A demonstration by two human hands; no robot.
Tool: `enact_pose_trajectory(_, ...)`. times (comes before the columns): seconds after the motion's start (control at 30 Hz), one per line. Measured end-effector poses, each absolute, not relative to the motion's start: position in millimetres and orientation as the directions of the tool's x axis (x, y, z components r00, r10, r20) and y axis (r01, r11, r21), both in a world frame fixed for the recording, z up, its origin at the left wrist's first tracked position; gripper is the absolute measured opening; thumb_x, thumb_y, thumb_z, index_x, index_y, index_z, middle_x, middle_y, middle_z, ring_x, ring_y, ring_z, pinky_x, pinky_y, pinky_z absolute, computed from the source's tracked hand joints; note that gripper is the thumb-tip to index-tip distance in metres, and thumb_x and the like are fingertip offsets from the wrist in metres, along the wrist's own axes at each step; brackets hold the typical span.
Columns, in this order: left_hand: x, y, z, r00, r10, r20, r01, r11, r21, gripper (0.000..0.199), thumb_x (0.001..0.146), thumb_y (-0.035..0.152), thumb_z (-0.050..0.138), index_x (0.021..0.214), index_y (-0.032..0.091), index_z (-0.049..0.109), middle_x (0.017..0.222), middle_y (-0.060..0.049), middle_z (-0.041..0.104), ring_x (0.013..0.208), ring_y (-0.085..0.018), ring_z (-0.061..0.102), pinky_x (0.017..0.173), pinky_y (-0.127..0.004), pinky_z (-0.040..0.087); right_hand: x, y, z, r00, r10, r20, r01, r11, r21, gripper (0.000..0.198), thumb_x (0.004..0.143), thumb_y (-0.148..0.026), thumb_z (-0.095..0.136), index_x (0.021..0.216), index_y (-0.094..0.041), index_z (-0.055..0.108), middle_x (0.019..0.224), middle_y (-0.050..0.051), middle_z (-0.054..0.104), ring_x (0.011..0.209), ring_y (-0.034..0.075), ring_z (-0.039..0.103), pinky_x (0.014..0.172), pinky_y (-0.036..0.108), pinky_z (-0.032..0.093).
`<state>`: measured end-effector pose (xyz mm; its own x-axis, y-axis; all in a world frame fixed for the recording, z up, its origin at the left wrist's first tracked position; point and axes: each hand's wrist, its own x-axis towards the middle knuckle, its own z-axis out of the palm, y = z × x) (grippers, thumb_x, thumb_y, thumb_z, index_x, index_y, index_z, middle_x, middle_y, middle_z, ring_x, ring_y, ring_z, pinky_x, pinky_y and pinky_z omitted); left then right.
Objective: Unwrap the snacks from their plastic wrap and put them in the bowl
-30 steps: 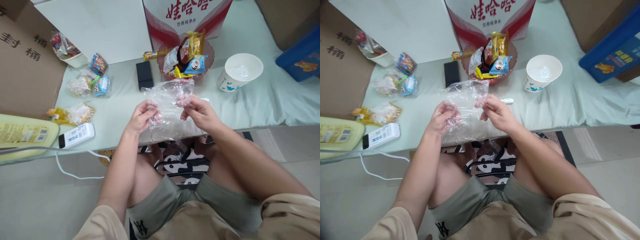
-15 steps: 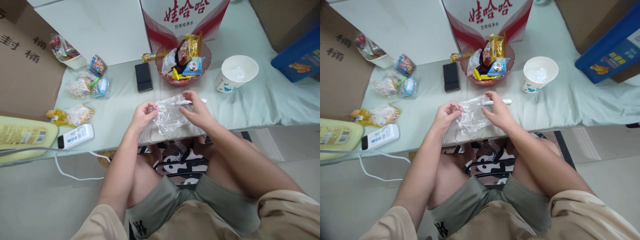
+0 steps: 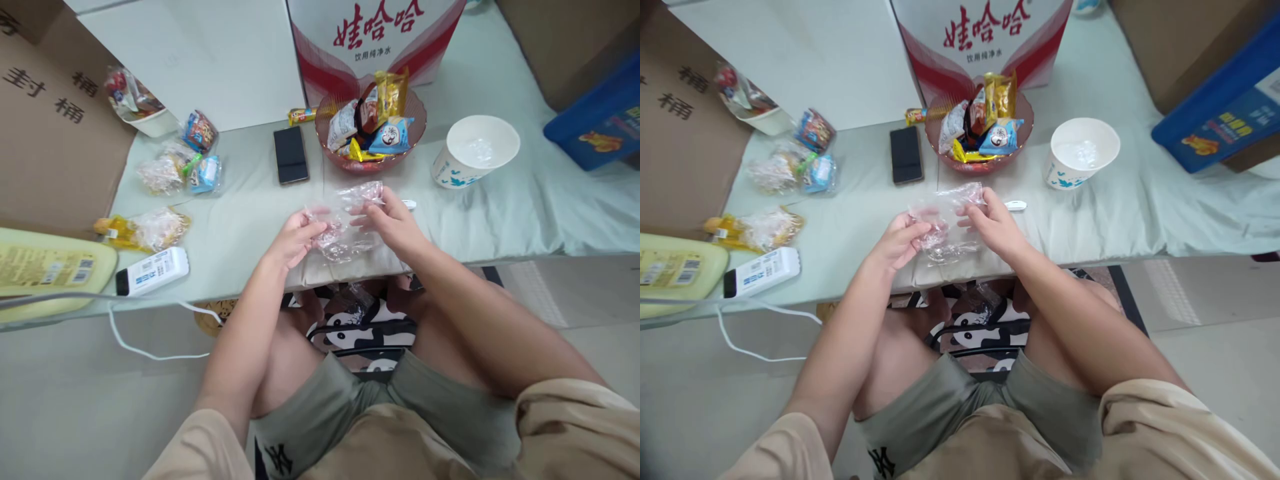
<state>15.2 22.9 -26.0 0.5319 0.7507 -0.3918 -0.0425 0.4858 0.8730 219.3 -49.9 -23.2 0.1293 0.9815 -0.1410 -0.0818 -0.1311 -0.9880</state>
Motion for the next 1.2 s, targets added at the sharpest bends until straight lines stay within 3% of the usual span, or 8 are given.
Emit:
enact_pose_trajectory(0.1, 18.0, 21.5, -22.1, 0.462, 0.802, -0.379, -0.067, 0.458, 0.886, 0.027, 0.069, 0.024, 0.074, 0.093, 0.015, 0.067, 0.081, -0.004, 0.074, 0.078, -0.02, 0.074, 0.074, -0.032, 0.061, 218.5, -51.6, -19.8, 0.058, 0.976, -0.212, -0.033, -0.21, -0.977, 0.032, 0.081, -0.042, 0.073, 0.1, -0.022, 0.057, 0.083, 0.001, 0.072, 0.072, 0.016, 0.068, 0.071, 0.031, 0.056)
enact_pose_trajectory(0.23, 13.8, 21.1, -17.3, 0.479, 0.803, -0.355, 0.029, 0.39, 0.92, 0.033, 0.071, 0.029, 0.074, 0.102, 0.018, 0.069, 0.086, -0.002, 0.073, 0.08, -0.018, 0.072, 0.07, -0.029, 0.059, 217.9, -52.4, -15.5, 0.064, 0.971, -0.23, 0.051, -0.233, -0.971, 0.018, 0.084, -0.034, 0.067, 0.094, -0.019, 0.064, 0.074, 0.003, 0.072, 0.065, 0.014, 0.064, 0.064, 0.027, 0.051)
enact_pose_trajectory(0.4, 9.8, 22.9, -17.9, 0.348, 0.902, -0.255, 0.064, 0.248, 0.967, 0.017, 0.074, 0.031, 0.068, 0.084, 0.017, 0.069, 0.064, 0.003, 0.059, 0.056, -0.012, 0.06, 0.052, -0.023, 0.051, 218.5, -53.7, -15.1, 0.028, 0.982, -0.187, -0.039, -0.186, -0.982, 0.035, 0.084, -0.038, 0.067, 0.112, -0.017, 0.067, 0.065, -0.003, 0.064, 0.059, 0.013, 0.06, 0.059, 0.026, 0.048)
enact_pose_trajectory(0.57, 7.7, 27.1, -17.5, 0.376, 0.889, -0.26, -0.063, 0.305, 0.95, 0.031, 0.076, 0.046, 0.063, 0.09, 0.019, 0.068, 0.062, 0.001, 0.063, 0.05, -0.016, 0.063, 0.046, -0.026, 0.05, 220.0, -56.9, -13.6, -0.028, 0.993, -0.112, 0.01, -0.112, -0.994, 0.041, 0.084, -0.038, 0.067, 0.12, -0.017, 0.068, 0.064, -0.006, 0.055, 0.057, 0.01, 0.05, 0.057, 0.025, 0.042)
enact_pose_trajectory(0.67, 5.3, 26.6, -15.4, 0.477, 0.82, -0.317, 0.034, 0.343, 0.939, 0.038, 0.071, 0.041, 0.069, 0.103, 0.02, 0.066, 0.061, 0.001, 0.068, 0.05, -0.018, 0.067, 0.044, -0.024, 0.047, 220.2, -57.6, -14.6, -0.048, 0.99, -0.13, 0.002, -0.13, -0.991, 0.045, 0.085, -0.04, 0.068, 0.125, -0.02, 0.066, 0.062, -0.007, 0.051, 0.056, 0.01, 0.049, 0.056, 0.026, 0.043)
enact_pose_trajectory(0.87, -1.7, 23.6, -10.0, 0.528, 0.79, -0.312, 0.007, 0.363, 0.932, 0.047, 0.062, 0.025, 0.074, 0.107, 0.022, 0.062, 0.063, 0.004, 0.07, 0.05, -0.015, 0.067, 0.045, -0.021, 0.047, 218.2, -57.5, -13.4, -0.019, 0.989, -0.149, -0.315, -0.147, -0.938, 0.046, 0.082, -0.049, 0.065, 0.123, -0.028, 0.061, 0.072, -0.005, 0.056, 0.061, 0.014, 0.06, 0.056, 0.03, 0.054)
enact_pose_trajectory(1.07, -6.8, 27.8, -10.7, 0.576, 0.773, -0.266, -0.1, 0.39, 0.915, 0.025, 0.07, 0.041, 0.072, 0.08, 0.02, 0.062, 0.07, -0.002, 0.07, 0.057, -0.018, 0.068, 0.052, -0.029, 0.053, 223.0, -54.3, -10.0, -0.061, 0.984, -0.17, -0.327, -0.18, -0.928, 0.042, 0.078, -0.063, 0.059, 0.09, -0.023, 0.058, 0.072, 0.001, 0.061, 0.059, 0.018, 0.062, 0.054, 0.032, 0.051)
enact_pose_trajectory(1.2, -2.0, 27.1, -10.6, 0.565, 0.798, -0.209, -0.05, 0.286, 0.957, 0.03, 0.069, 0.043, 0.075, 0.07, 0.016, 0.062, 0.07, -0.002, 0.062, 0.056, -0.011, 0.058, 0.049, -0.022, 0.044, 223.3, -54.1, -12.6, -0.022, 0.982, -0.185, -0.13, -0.187, -0.974, 0.05, 0.078, -0.07, 0.06, 0.074, -0.021, 0.054, 0.069, 0.002, 0.055, 0.061, 0.015, 0.056, 0.057, 0.03, 0.047)
